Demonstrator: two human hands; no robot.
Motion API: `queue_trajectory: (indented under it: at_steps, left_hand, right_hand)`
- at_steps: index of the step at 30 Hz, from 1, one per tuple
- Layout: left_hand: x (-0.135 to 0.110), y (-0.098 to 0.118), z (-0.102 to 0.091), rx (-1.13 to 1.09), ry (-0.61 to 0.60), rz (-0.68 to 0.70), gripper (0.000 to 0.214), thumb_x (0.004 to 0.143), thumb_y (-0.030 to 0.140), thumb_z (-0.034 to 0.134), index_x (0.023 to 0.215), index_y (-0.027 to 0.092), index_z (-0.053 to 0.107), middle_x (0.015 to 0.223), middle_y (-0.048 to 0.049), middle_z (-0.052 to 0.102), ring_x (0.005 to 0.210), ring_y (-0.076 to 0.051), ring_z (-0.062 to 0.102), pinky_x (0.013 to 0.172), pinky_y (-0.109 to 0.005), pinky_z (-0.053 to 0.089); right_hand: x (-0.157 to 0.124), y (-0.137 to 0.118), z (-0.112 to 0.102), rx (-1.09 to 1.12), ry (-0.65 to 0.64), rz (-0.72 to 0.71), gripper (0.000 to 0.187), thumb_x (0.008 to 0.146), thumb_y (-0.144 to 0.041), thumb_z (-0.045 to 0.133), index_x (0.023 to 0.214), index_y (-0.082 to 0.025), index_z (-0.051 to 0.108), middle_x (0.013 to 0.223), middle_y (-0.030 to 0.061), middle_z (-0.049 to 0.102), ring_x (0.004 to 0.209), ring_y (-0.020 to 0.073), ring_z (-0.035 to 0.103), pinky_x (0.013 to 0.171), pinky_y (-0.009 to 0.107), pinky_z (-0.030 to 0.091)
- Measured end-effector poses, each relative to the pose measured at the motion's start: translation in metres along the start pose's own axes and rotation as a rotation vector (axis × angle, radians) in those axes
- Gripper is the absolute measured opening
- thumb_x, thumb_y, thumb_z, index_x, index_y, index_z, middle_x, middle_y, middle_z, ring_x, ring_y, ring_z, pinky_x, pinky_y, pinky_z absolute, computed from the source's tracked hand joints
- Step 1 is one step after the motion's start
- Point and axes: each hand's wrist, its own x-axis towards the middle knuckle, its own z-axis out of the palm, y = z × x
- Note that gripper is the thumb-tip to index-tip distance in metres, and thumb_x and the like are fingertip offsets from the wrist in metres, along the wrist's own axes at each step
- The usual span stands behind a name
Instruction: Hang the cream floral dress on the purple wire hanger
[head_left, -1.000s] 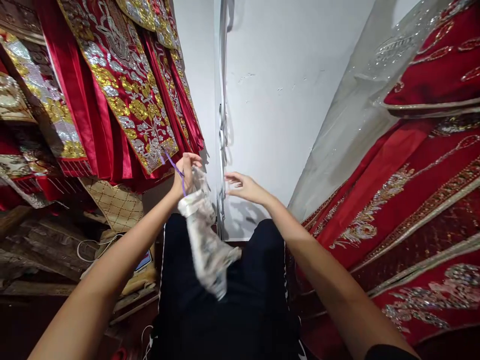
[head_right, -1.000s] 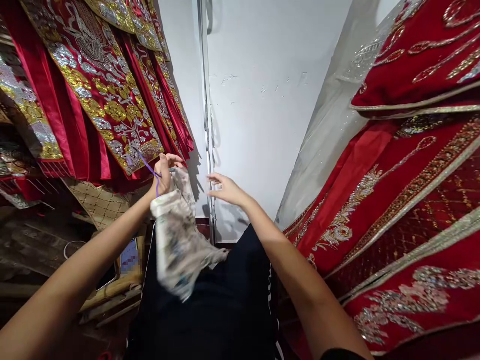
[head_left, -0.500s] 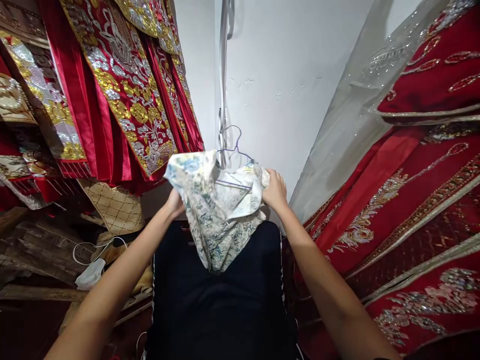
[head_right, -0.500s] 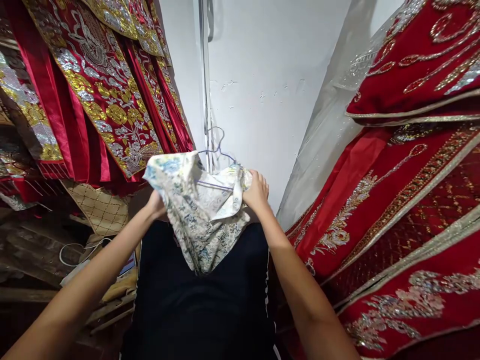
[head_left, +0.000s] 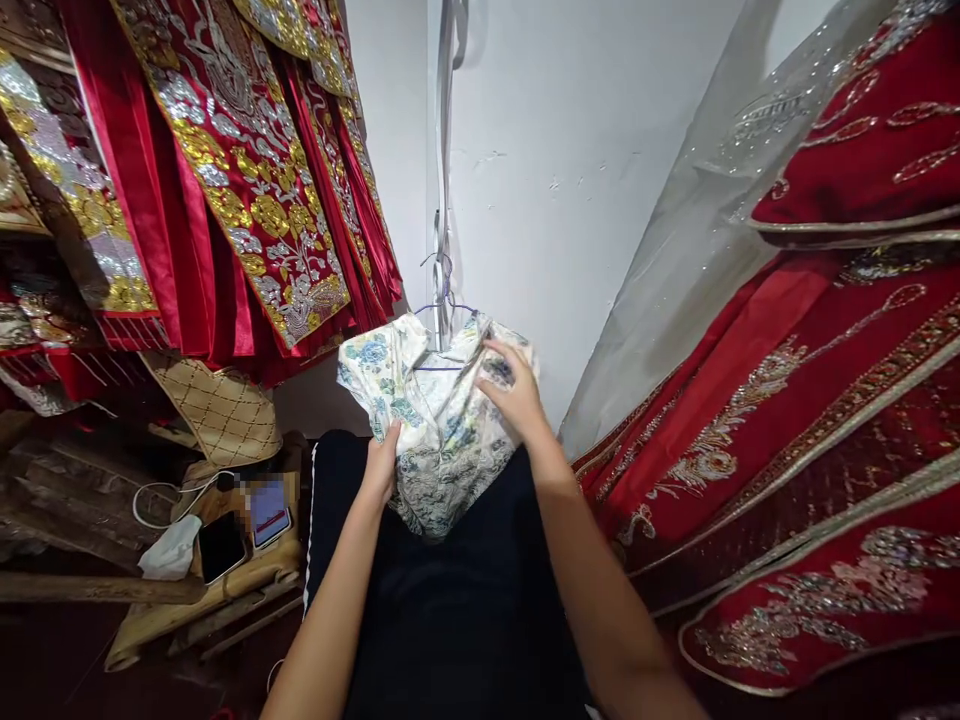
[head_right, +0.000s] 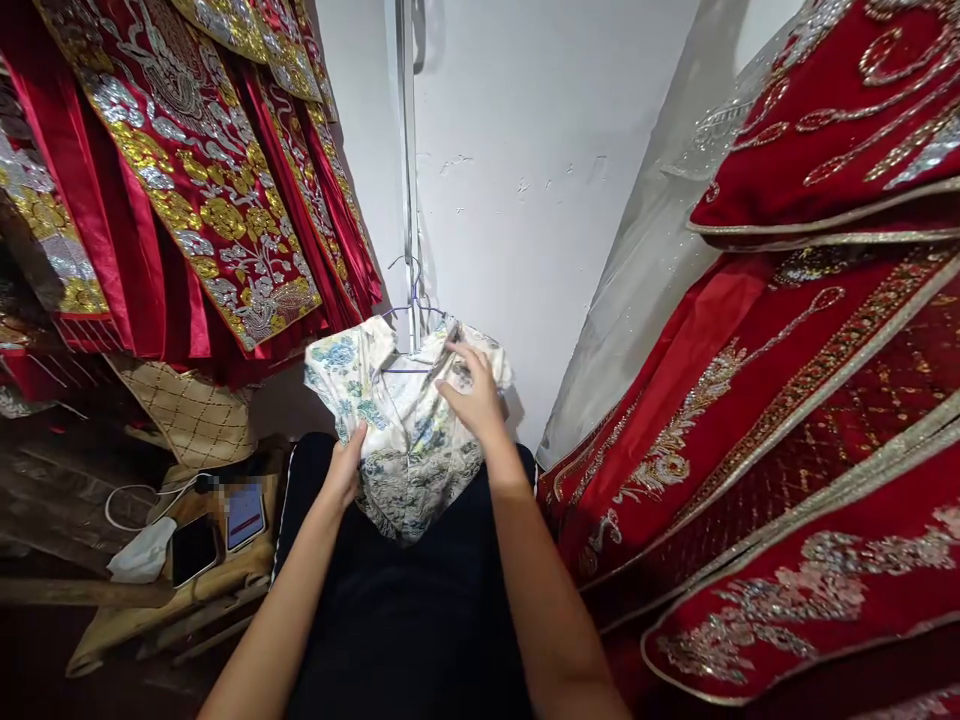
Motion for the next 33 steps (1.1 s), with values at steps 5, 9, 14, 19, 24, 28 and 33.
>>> queue_trajectory:
  at_steps: [5, 9, 14, 19, 24, 28, 33]
  left_hand:
    - [-0.015, 0.001, 0.009, -0.137, -0.069, -0.132, 0.057, 0.081, 0.048, 0.076, 0.126, 0.017, 0.063, 0.123, -0.0153, 0.071, 0.124, -0.031, 0.063, 0.107, -0.045, 0.05]
    - [-0.017, 0.006, 0.012, -0.213, -0.168, -0.161, 0.051, 0.082, 0.049, 0.074, 0.12, 0.016, 0.064, 0.11, -0.0144, 0.075, 0.11, -0.03, 0.07, 0.097, -0.043, 0.056]
    - [-0.016, -0.008, -0.002, -0.044, 0.099, 0.173, 0.045, 0.088, 0.048, 0.065, 0.124, 0.022, 0.057, 0.116, -0.0111, 0.07, 0.117, -0.027, 0.064, 0.101, -0.042, 0.052]
    - [-0.023, -0.032, -0.013, 0.602, 0.417, 0.597, 0.055, 0.083, 0.038, 0.068, 0.131, 0.022, 0.046, 0.137, -0.0173, 0.05, 0.134, -0.033, 0.044, 0.113, -0.051, 0.034]
    - [-0.03, -0.048, 0.005, 0.696, -0.076, 0.576, 0.033, 0.086, 0.025, 0.058, 0.119, 0.021, 0.053, 0.119, -0.0125, 0.059, 0.117, -0.029, 0.055, 0.104, -0.044, 0.041]
    - [-0.034, -0.045, 0.014, 0.591, -0.375, 0.442, 0.012, 0.092, 0.024, 0.049, 0.102, 0.021, 0.055, 0.094, -0.0055, 0.064, 0.093, -0.022, 0.062, 0.085, -0.033, 0.048]
    - [-0.04, -0.035, 0.016, 0.589, -0.4, 0.394, 0.009, 0.092, 0.024, 0.049, 0.093, 0.021, 0.057, 0.09, -0.0036, 0.066, 0.085, -0.02, 0.063, 0.078, -0.03, 0.047]
  right_hand:
    - [-0.09, 0.017, 0.09, 0.337, -0.126, 0.682, 0.033, 0.09, -0.051, 0.053, 0.081, -0.02, 0.06, 0.079, 0.0059, 0.065, 0.071, 0.0208, 0.061, 0.066, 0.033, 0.046]
    - [-0.116, 0.02, 0.123, 0.617, -0.431, 0.859, 0.035, 0.09, -0.048, 0.053, 0.07, -0.019, 0.055, 0.063, 0.0014, 0.057, 0.052, 0.0119, 0.049, 0.051, 0.025, 0.035]
    - [-0.113, 0.022, 0.108, 0.86, -0.473, 0.829, 0.027, 0.08, -0.043, 0.065, 0.072, -0.019, 0.056, 0.065, -0.0008, 0.057, 0.054, 0.0093, 0.049, 0.05, 0.022, 0.033]
    - [-0.123, 0.027, 0.103, 0.71, -0.385, 0.869, 0.025, 0.081, -0.038, 0.061, 0.067, -0.019, 0.056, 0.058, -0.0021, 0.052, 0.049, 0.0083, 0.042, 0.047, 0.023, 0.028]
    - [-0.124, 0.025, 0.103, 0.641, -0.417, 0.815, 0.026, 0.082, -0.033, 0.06, 0.061, -0.018, 0.058, 0.048, -0.0026, 0.049, 0.043, 0.0081, 0.038, 0.047, 0.023, 0.026]
    - [-0.116, 0.023, 0.092, 0.553, -0.462, 0.699, 0.026, 0.082, -0.031, 0.06, 0.061, -0.016, 0.064, 0.046, -0.0002, 0.054, 0.043, 0.0094, 0.041, 0.048, 0.024, 0.029]
    - [-0.112, 0.021, 0.081, 0.611, -0.453, 0.75, 0.025, 0.079, -0.037, 0.066, 0.069, -0.015, 0.071, 0.051, 0.0015, 0.059, 0.043, 0.0083, 0.04, 0.046, 0.023, 0.027]
